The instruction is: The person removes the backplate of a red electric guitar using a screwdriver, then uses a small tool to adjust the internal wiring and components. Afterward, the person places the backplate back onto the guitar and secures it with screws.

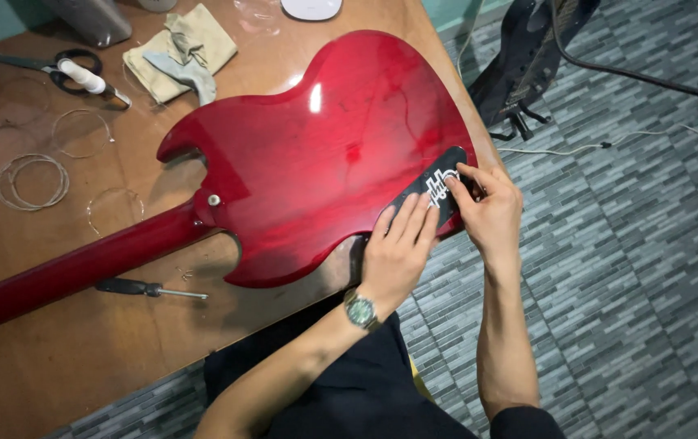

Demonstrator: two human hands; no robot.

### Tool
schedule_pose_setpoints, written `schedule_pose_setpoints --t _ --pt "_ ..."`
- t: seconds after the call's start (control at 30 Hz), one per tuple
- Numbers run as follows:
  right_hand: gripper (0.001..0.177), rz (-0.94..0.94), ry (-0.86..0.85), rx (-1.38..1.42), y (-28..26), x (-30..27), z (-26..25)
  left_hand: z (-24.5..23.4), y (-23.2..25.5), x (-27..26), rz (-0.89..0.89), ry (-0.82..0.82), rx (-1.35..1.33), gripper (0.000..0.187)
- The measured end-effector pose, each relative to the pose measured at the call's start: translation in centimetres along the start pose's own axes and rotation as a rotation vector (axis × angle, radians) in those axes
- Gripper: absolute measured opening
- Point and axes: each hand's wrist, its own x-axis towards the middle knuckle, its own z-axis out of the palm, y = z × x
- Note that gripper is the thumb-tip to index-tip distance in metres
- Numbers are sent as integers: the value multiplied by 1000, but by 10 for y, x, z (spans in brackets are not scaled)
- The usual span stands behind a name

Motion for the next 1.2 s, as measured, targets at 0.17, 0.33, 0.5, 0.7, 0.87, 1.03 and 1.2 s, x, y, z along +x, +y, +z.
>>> schedule_pose_setpoints --t 0.17,0.33,0.5,0.7,0.87,1.03,1.2 --pt "29 -16 -11 -97 -2 -9 -2 -5 -3 6 -71 -110 -12 62" --pt "31 -85 -27 -243 -13 -15 -2 -8 -11 19 -63 -132 -66 81" --pt "32 -105 -53 -6 1 -14 -1 13 -21 2 76 145 -56 56" --pt "30 -71 -35 216 20 -8 1 -28 -37 -24 49 150 -64 29" --pt "23 -249 81 47 16 -20 8 -46 -33 -21 12 93 -48 33" --pt "28 -452 184 -244 11 -60 20 -54 -32 -21 -3 28 -10 38" --pt "50 -555 124 -278 -33 -74 8 -62 -38 -19 7 -18 -48 38"
